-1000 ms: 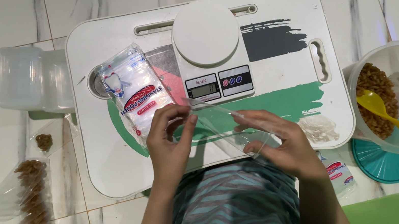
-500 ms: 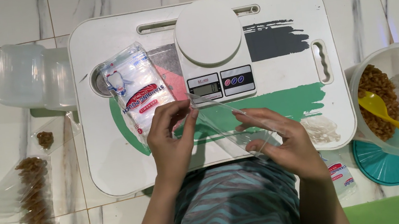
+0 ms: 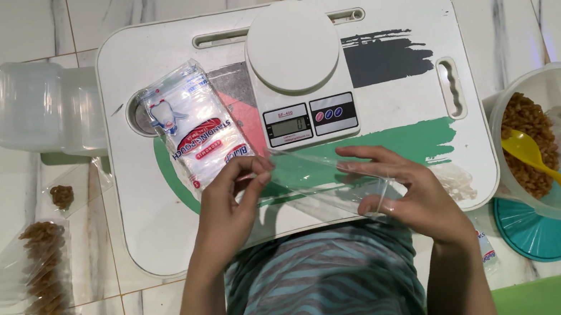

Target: Portioning pet food into small plastic bags and weighing them on a digital scale.

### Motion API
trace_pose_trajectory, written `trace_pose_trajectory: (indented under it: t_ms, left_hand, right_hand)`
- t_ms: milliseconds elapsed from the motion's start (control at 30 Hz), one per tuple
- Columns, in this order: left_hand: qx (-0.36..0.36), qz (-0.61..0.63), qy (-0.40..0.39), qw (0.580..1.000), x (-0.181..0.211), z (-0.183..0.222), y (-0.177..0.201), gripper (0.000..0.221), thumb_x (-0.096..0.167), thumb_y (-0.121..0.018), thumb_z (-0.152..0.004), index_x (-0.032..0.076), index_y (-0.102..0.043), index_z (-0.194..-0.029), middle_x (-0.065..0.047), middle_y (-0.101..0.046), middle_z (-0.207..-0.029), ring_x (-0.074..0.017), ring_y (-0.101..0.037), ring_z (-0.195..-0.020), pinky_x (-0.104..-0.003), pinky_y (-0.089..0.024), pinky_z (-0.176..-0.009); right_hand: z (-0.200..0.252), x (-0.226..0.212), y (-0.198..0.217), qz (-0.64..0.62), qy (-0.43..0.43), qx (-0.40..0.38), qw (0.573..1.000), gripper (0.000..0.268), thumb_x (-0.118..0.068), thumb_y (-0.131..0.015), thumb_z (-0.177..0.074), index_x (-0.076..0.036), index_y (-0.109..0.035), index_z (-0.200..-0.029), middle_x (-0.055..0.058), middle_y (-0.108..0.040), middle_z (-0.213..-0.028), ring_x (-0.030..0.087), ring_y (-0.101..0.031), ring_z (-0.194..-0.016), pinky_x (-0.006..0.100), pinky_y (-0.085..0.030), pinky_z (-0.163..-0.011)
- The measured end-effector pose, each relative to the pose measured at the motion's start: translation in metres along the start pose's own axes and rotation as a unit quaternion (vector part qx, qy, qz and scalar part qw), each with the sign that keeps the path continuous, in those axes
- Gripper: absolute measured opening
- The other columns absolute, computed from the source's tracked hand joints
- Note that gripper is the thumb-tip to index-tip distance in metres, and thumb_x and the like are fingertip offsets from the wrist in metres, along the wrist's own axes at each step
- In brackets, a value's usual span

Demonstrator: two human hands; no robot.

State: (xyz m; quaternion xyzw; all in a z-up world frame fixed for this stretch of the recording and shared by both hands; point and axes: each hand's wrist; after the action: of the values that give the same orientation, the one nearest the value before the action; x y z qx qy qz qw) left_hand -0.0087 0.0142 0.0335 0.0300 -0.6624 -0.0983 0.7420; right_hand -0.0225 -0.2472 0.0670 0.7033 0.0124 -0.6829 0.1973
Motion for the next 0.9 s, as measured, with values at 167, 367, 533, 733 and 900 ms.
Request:
trace_pose_trajectory:
  t_ms: [167,367,533,733,900]
  left_hand:
    - [-0.023,0.04,-0.029,0.999,0.002,0.005,0.005,0.007,0.006,-0.069,-0.096,0.001,-0.064,-0.097,-0.015,-0.072,-0.098,-0.0266,-0.072,-0.102,-0.047,-0.059,-0.095]
    - [-0.011,0.078,-0.059,0.995,-0.003,0.005,0.0,0.012,0.002,-0.067,-0.096,0.001,-0.069,-0.108,-0.01,-0.072,-0.096,-0.0199,-0.072,-0.098,-0.039,-0.063,-0.09]
    - [0.033,-0.007,-0.115,0.993,0.005,0.003,-0.006,0.012,0.0,-0.069,-0.094,0.004,-0.075,-0.103,-0.009,-0.074,-0.092,-0.0216,-0.075,-0.087,-0.036,-0.065,-0.079]
    - [0.04,-0.007,-0.127,0.991,0.002,0.003,-0.008,0.012,0.005,-0.067,-0.097,0.006,-0.076,-0.105,-0.008,-0.074,-0.092,-0.0196,-0.075,-0.086,-0.034,-0.065,-0.078]
    - [0.089,-0.019,-0.097,0.991,-0.003,0.005,-0.016,0.005,0.008,-0.073,-0.094,0.006,-0.074,-0.099,-0.009,-0.076,-0.094,-0.0277,-0.076,-0.097,-0.038,-0.066,-0.08]
  right_hand:
    - [0.004,0.009,0.007,-0.025,-0.007,-0.016,1.0,0.063,-0.019,-0.088,-0.067,-0.002,-0.071,-0.126,0.022,-0.066,-0.14,0.034,-0.07,-0.115,0.055,-0.047,-0.106]
    - [0.007,0.013,0.012,-0.072,-0.025,-0.025,0.997,0.067,-0.034,-0.086,-0.068,0.001,-0.074,-0.123,0.023,-0.07,-0.133,0.033,-0.072,-0.11,0.053,-0.047,-0.105]
    - [0.006,0.015,0.008,-0.072,-0.013,-0.029,0.997,0.067,-0.034,-0.085,-0.069,0.002,-0.073,-0.124,0.022,-0.069,-0.132,0.032,-0.071,-0.113,0.053,-0.047,-0.106]
    - [0.006,0.013,0.006,-0.061,-0.011,-0.04,0.997,0.064,-0.03,-0.085,-0.071,0.001,-0.072,-0.126,0.022,-0.07,-0.132,0.032,-0.072,-0.112,0.053,-0.047,-0.105]
    - [0.007,0.014,0.002,-0.045,-0.005,-0.032,0.998,0.063,-0.021,-0.088,-0.068,0.001,-0.071,-0.125,0.022,-0.069,-0.133,0.035,-0.076,-0.106,0.056,-0.051,-0.102]
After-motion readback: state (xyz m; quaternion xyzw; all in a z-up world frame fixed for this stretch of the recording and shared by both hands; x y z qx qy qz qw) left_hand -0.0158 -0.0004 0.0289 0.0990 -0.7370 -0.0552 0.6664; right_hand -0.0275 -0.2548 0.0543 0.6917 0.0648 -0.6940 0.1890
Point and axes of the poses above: each hand's wrist, its own z-axis away from the middle knuckle, its own y-axis out of the back of the hand, x = y × z
